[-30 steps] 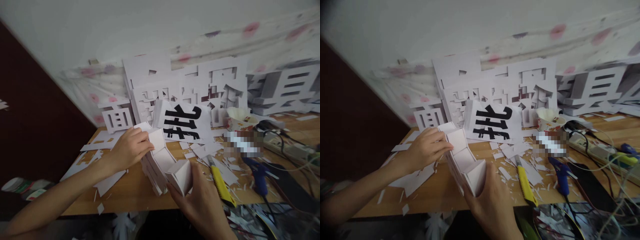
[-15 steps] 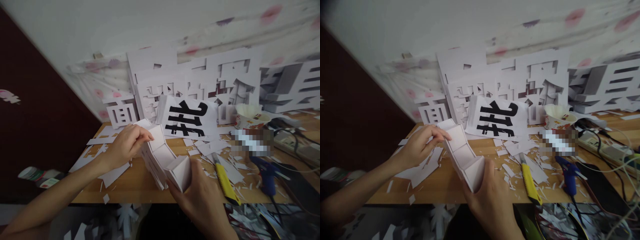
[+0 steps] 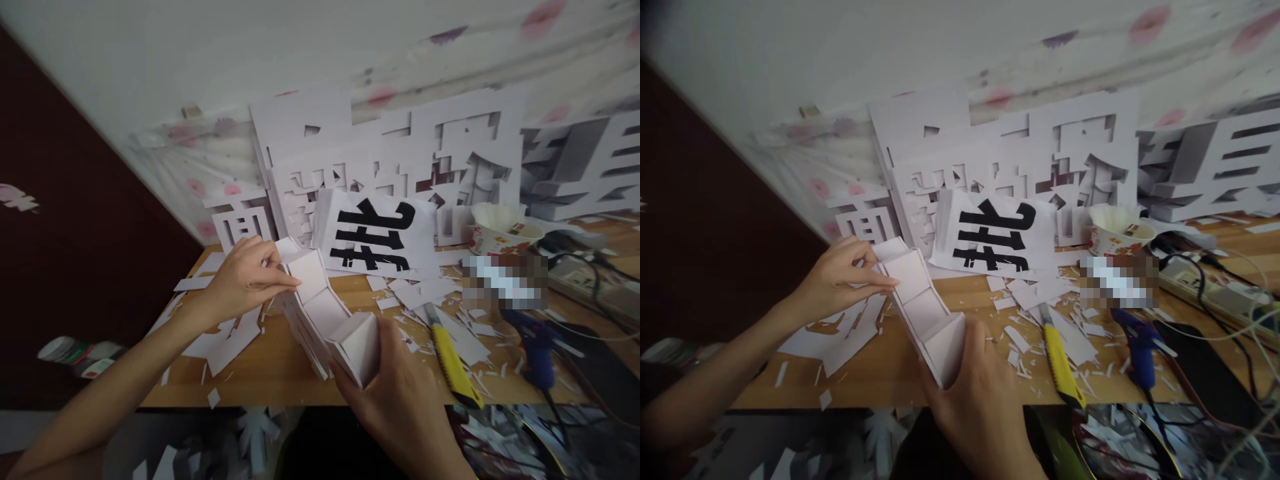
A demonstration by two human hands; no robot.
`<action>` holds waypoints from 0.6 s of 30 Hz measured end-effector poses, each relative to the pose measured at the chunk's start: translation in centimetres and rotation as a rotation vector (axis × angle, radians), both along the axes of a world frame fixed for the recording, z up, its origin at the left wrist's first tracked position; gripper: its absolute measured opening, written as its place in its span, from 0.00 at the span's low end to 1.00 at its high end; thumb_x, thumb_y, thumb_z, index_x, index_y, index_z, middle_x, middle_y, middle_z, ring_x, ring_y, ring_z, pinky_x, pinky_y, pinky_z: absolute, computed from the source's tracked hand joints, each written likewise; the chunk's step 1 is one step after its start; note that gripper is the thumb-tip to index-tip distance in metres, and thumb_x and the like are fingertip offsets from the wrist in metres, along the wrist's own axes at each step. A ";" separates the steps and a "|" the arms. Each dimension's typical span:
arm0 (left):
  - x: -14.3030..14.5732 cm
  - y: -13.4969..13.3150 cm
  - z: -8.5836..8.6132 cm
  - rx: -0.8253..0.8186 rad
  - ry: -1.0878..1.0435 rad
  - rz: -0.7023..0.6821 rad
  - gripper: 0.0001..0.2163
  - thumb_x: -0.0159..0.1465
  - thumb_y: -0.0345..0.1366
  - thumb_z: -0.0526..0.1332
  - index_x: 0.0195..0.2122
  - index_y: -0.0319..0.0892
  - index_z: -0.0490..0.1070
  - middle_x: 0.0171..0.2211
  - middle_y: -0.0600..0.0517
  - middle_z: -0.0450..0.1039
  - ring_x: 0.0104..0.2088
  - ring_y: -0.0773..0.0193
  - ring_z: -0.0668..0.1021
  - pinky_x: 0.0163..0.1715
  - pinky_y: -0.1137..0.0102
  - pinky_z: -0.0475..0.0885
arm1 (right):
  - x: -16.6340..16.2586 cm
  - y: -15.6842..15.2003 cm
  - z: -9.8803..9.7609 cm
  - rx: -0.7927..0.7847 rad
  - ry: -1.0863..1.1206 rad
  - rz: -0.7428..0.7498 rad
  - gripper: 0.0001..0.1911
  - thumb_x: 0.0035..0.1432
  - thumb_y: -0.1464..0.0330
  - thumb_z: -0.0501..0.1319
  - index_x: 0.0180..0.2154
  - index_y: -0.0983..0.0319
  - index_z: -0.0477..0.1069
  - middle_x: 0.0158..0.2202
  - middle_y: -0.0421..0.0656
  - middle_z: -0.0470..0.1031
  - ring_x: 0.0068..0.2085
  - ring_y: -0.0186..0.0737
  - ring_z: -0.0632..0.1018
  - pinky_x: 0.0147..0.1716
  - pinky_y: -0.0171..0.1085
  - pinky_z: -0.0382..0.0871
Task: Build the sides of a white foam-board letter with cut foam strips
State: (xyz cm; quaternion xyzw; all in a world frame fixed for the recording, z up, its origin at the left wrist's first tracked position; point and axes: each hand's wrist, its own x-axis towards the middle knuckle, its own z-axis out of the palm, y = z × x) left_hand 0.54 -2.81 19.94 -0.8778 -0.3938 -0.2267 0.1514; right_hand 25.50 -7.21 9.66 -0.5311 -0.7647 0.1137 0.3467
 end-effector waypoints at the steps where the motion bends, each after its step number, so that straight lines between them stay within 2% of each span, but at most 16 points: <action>1: 0.1 0.0 -0.1 0.005 0.004 0.001 0.04 0.64 0.35 0.65 0.35 0.50 0.80 0.26 0.55 0.63 0.29 0.64 0.66 0.31 0.68 0.59 | -0.1 0.0 0.0 0.006 0.003 -0.006 0.22 0.56 0.52 0.60 0.44 0.58 0.58 0.25 0.41 0.73 0.23 0.49 0.78 0.19 0.38 0.62; 7: 1.1 -0.2 -0.5 0.055 0.108 0.098 0.10 0.68 0.37 0.60 0.30 0.41 0.75 0.26 0.53 0.69 0.29 0.63 0.68 0.30 0.66 0.57 | -0.3 0.1 0.2 0.003 -0.009 -0.029 0.22 0.57 0.51 0.59 0.44 0.58 0.58 0.25 0.40 0.72 0.22 0.50 0.78 0.18 0.38 0.61; 12: 1.0 -0.8 -0.7 0.157 0.162 0.160 0.17 0.71 0.43 0.53 0.28 0.41 0.71 0.24 0.53 0.69 0.28 0.62 0.67 0.29 0.66 0.58 | -0.5 -0.1 0.2 0.011 -0.028 -0.049 0.23 0.57 0.51 0.59 0.45 0.58 0.58 0.26 0.41 0.73 0.23 0.49 0.77 0.19 0.39 0.63; 18: -0.2 -2.5 0.0 0.180 0.011 0.195 0.15 0.70 0.44 0.55 0.29 0.44 0.68 0.23 0.55 0.68 0.26 0.64 0.69 0.28 0.66 0.61 | -0.4 0.2 1.0 -0.058 -0.060 -0.090 0.25 0.56 0.51 0.60 0.47 0.60 0.59 0.26 0.42 0.74 0.26 0.51 0.78 0.22 0.40 0.65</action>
